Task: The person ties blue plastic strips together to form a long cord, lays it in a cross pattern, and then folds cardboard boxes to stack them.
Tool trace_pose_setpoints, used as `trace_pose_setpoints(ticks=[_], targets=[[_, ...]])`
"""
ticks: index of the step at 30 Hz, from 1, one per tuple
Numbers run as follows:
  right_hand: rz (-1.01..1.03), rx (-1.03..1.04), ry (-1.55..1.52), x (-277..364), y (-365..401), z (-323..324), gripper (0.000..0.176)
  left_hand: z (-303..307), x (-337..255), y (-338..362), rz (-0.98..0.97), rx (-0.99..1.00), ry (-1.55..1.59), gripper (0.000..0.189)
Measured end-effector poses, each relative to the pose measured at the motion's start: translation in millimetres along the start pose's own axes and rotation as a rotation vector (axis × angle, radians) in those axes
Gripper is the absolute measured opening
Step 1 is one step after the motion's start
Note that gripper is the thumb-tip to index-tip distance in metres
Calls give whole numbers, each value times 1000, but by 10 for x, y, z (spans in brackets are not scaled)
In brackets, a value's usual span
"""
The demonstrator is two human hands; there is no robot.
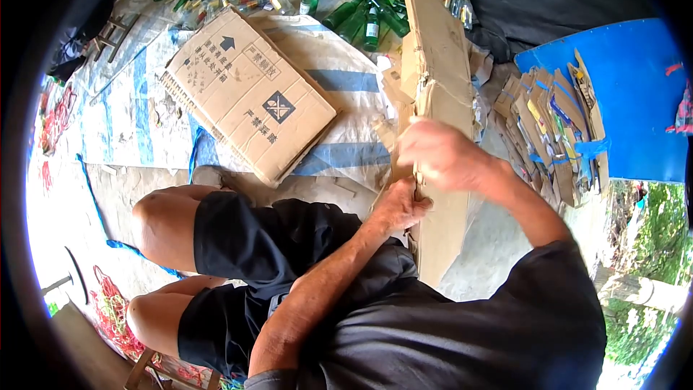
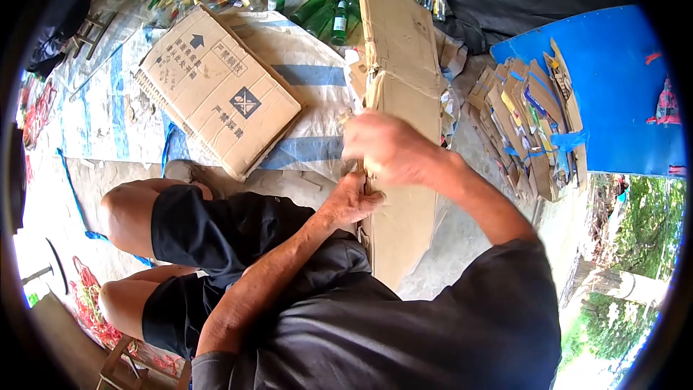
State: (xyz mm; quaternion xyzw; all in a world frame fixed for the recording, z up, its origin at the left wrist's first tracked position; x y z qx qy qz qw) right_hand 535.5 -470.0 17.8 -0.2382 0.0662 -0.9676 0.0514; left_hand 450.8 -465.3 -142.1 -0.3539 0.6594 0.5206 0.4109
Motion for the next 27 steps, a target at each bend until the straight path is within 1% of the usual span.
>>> trace_pose_setpoints(ticks=[1, 2, 3, 4, 5, 6, 7, 8, 9, 10, 11, 12, 14, 17, 20, 21, 24, 25, 27], targets=[[-210, -218, -109, -197, 240, 78, 19, -30, 1, 9, 32, 44, 10, 19], [-405, -406, 30, -379, 478, 202, 14, -23, -34, 40, 36, 30, 46, 19], [-503, -600, 245, -619, 851, 240, 16, -6, -84, 83, 40, 13, 81, 20], [-754, -790, 199, -935, 1362, 137, 19, 13, -104, 113, 45, -5, 117, 20], [-867, -907, 167, -1413, 2094, -154, 33, 24, -91, 100, 42, 9, 103, 20], [-1149, -785, 209, -1685, 2694, -407, 50, 21, -55, 81, 42, 11, 79, 21], [-1504, -566, 102, -2149, 3565, -882, 73, 14, -2, 60, 23, -21, 75, 20], [-1607, -650, 126, -2177, 4090, -1271, 88, 15, 32, 47, 3, -56, 71, 22], [-1625, -579, -75, -2107, 4322, -1467, 100, 25, 24, 39, -5, -46, 68, 22], [-1698, -676, -216, -1735, 4170, -1492, 100, 20, 15, 41, -10, -33, 67, 22], [-1837, -865, -350, -1773, 4561, -1814, 101, 25, 9, 34, -15, -23, 65, 22], [-1915, -699, -577, -1794, 4802, -2089, 103, 39, 16, 4, -42, -22, 70, 22], [-2006, -734, -664, -1685, 5002, -2379, 105, 5, 52, -4, -87, -12, 88, 23], [-1936, -795, -652, -1716, 5105, -2481, 107, 8, 30, 27, -83, -15, 119, 25], [-1853, -850, -637, -1843, 5214, -2530, 108, 7, 9, 42, -112, -27, 84, 27], [-1914, -866, -746, -1899, 5289, -2642, 107, 6, 16, 41, -88, -2, 104, 27], [-1781, -893, -814, -1927, 5117, -2578, 104, 18, -61, 126, -21, 52, 151, 28], [-1738, -914, -715, -1968, 5116, -2552, 104, 30, -86, 133, -9, 59, 149, 29], [-1772, -900, -707, -2099, 5434, -2648, 102, 20, -66, 134, -4, 57, 150, 29]])
Point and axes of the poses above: each hand's wrist, its own y-axis away from the middle knuckle, its own z-axis out of the back of the hand, x = y × z, the point moved 6 cm from there along -y, towards the middle knuckle, and after that the axes turned 10 degrees about z, right-handed, at the moved point
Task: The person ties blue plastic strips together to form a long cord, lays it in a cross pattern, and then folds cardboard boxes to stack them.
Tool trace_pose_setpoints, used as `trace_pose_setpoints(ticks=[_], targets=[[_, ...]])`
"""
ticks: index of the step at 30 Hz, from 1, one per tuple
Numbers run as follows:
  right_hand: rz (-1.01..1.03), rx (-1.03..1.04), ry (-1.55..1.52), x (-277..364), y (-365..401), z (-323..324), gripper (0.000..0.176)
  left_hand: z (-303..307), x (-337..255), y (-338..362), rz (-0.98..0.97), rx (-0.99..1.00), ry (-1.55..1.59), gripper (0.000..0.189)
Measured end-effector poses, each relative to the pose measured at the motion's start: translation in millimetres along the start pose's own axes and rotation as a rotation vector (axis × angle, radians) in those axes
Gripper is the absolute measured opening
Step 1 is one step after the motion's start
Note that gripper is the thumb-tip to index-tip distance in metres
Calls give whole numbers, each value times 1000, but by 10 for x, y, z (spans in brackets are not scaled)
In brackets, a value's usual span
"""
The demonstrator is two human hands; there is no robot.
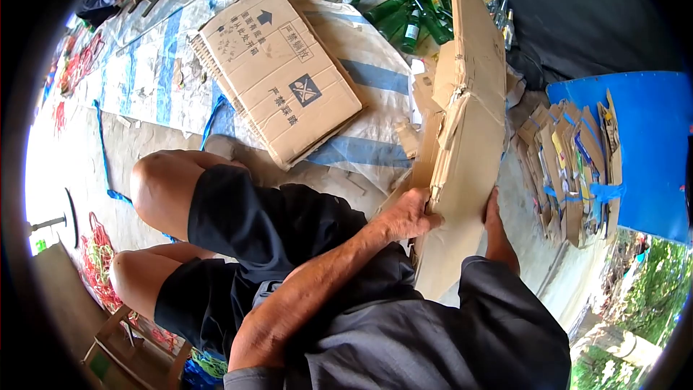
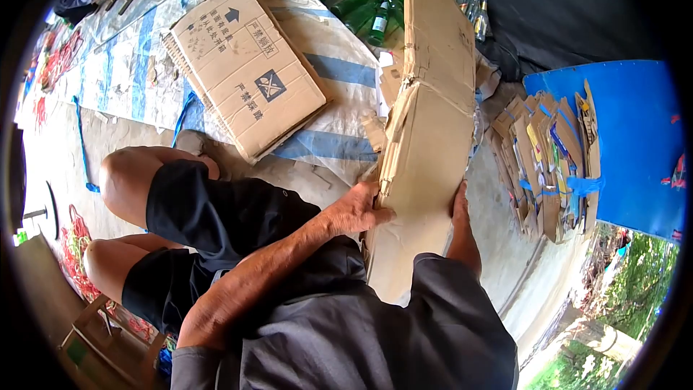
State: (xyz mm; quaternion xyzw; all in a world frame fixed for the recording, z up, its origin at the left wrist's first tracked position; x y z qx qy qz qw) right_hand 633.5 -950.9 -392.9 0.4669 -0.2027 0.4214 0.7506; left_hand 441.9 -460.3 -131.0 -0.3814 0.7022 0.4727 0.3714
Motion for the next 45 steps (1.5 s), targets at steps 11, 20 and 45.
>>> trace_pose_setpoints(ticks=[11, 20, 45], targets=[[225, 191, -127, 1012, 451, 649, 97, 25, 157, -48, 16, -30, 112, 24], [293, 38, -103, 1954, 948, 881, 97, 121, 38, 118, 103, 23, 111, 32], [472, 410, -38, 4849, 1407, -128, 88, 722, -665, 954, -82, -16, 754, 64]])
Point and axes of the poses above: each hand's wrist, its own y-axis away from the middle knuckle, its own z-axis out of the back of the hand, x = y × z, the point moved 6 cm from there along -y, towards the middle knuckle, and after that the axes turned 10 degrees about z, right-handed, at the moved point
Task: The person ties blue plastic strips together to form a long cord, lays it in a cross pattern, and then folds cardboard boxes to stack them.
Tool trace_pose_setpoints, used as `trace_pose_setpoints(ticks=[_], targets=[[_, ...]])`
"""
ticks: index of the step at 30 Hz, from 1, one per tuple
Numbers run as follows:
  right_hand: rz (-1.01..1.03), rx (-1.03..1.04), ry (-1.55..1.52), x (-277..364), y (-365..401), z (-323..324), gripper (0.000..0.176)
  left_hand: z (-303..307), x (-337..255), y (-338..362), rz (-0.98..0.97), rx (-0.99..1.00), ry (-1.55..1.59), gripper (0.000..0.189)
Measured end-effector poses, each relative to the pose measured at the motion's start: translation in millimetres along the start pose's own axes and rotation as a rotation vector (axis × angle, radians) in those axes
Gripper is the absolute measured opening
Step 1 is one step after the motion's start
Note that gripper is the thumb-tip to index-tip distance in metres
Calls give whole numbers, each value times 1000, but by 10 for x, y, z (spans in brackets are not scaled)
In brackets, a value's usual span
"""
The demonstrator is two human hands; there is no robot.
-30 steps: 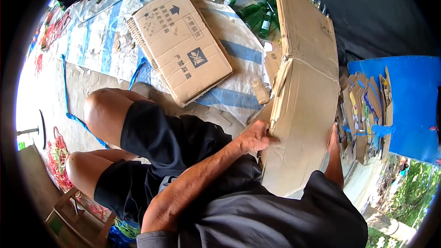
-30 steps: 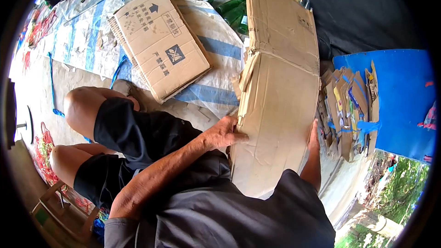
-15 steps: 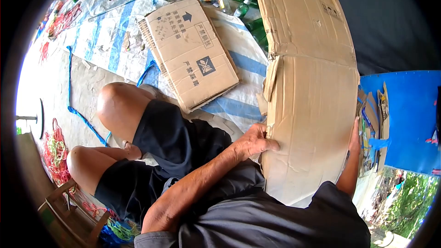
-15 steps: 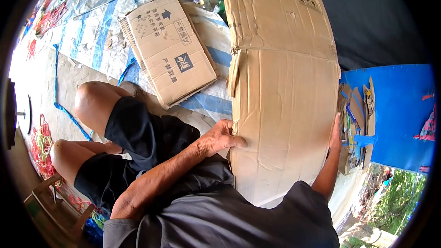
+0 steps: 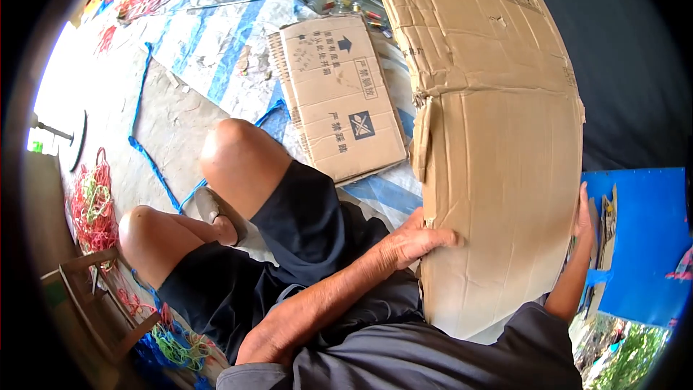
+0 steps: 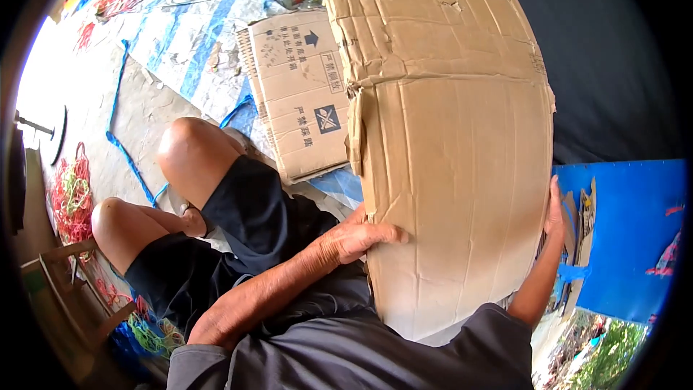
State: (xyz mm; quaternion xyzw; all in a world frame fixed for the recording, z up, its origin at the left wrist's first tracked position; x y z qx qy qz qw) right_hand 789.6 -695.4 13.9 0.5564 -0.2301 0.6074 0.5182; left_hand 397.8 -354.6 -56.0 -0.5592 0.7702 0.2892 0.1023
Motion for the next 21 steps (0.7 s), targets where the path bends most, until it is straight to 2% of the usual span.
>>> trace_pose_setpoints(ticks=[2, 8, 10, 13, 16, 17, 20, 21], targets=[[44, 65, 23, 85, -133, -32, 86, -27, -13, 63, -63, 41, -11, 64], [6, 242, -116, 160, -545, -249, 79, -97, -117, 274, -40, 62, -103, 79], [-53, 262, -193, 186, -611, -363, 80, -102, -154, 301, -69, 43, -127, 80], [-68, 246, -111, 292, -650, -511, 90, -22, -185, 362, -85, 17, -101, 82], [8, 199, -18, 549, -742, -534, 91, 89, -238, 382, -106, 16, -83, 82], [-8, 176, -58, 619, -805, -501, 86, 136, -268, 371, -109, 25, -76, 82], [21, 276, -112, 979, -859, -616, 79, 243, -424, 388, -210, 1, 37, 79], [108, 243, -106, 1159, -822, -703, 75, 278, -479, 424, -223, -26, 54, 78]])
Point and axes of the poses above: each hand's wrist, its own y-axis away from the middle knuckle, its own z-axis out of the back of the hand, x = y × z, the point moved 6 cm from there along -y, towards the middle knuckle, and after that the axes turned 10 degrees about z, right-handed, at the moved point
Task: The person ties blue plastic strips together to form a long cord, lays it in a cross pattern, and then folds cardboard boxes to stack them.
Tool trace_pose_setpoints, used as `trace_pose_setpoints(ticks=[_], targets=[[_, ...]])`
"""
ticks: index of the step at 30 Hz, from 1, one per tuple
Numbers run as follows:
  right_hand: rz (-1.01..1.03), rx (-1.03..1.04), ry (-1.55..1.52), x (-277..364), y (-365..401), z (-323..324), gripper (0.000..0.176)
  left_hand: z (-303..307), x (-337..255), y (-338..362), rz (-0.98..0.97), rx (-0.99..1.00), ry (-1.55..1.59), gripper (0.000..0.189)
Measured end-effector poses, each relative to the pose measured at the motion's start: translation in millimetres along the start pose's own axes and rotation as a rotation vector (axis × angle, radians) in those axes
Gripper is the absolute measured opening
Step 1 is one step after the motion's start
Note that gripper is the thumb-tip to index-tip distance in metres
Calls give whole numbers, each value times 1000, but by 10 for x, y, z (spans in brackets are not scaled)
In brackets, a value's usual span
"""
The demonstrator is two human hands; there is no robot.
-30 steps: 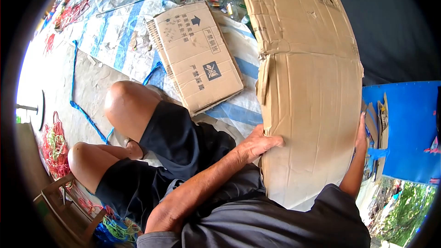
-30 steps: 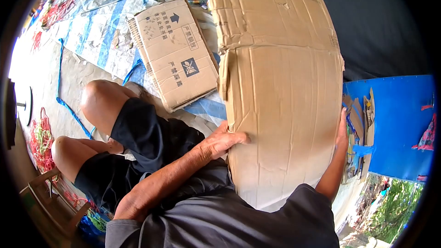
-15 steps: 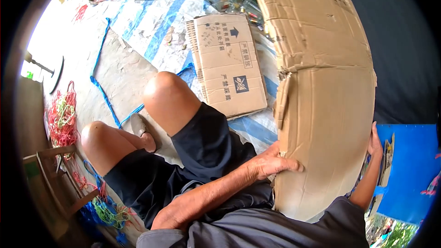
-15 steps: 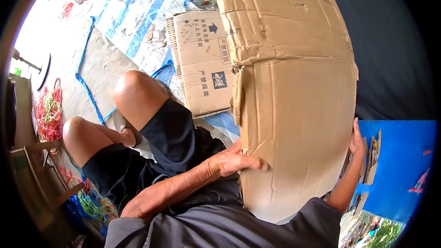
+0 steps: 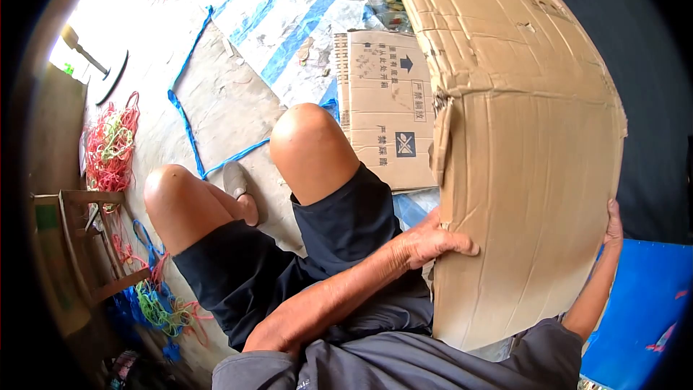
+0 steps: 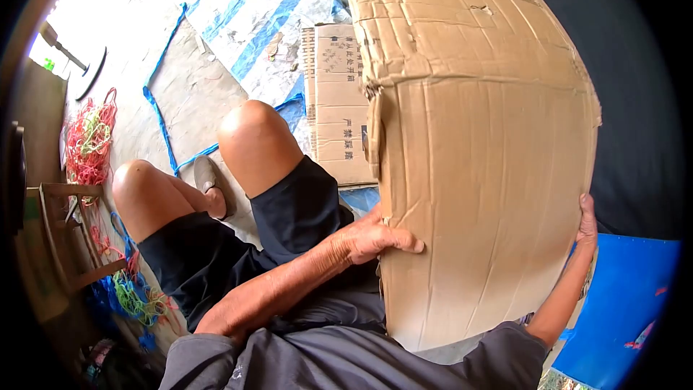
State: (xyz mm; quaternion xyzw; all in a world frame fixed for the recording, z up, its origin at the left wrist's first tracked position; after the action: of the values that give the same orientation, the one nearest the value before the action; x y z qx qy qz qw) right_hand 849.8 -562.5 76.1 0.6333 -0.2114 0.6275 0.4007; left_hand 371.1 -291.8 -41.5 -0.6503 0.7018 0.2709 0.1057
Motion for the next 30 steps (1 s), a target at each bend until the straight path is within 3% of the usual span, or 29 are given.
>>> trace_pose_setpoints(ticks=[3, 7, 10, 15, 19, 20, 23, 27, 30], targets=[[149, 101, 47, 388, -91, -328, 75, 128, -163, 18, -56, -29, -24, 78], [277, 288, 229, 985, 14, -1374, 73, 279, -353, 51, -105, -103, 40, 71], [255, 331, 286, 1181, 58, -1949, 72, 388, -454, 118, -116, -181, 149, 65], [334, 314, 408, 1507, -38, -2372, 76, 514, -582, 159, -246, -308, 239, 61], [410, 365, 491, 1824, -64, -2744, 79, 737, -580, 66, -423, -543, 160, 72], [448, 366, 538, 1917, -131, -2774, 77, 826, -608, 96, -310, -690, 14, 84], [530, 374, 668, 2186, -224, -3007, 71, 1056, -506, -29, -425, -903, -136, 94], [635, 316, 781, 2330, -259, -3535, 61, 1102, -347, -115, -312, -811, -251, 100], [689, 265, 871, 2204, -252, -4027, 55, 874, -492, -46, -352, -692, -199, 97]])
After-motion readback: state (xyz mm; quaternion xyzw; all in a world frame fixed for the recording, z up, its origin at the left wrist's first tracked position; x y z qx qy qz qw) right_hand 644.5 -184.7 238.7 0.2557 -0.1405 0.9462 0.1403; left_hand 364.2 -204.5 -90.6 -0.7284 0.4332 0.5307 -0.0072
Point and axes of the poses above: each hand's wrist, its own y-axis away from the middle knuckle, its own z-axis out of the back of the hand, x = y × z, the point moved 6 cm from there along -y, towards the middle knuckle, and after that the axes turned 10 degrees about z, right-handed, at the moved point
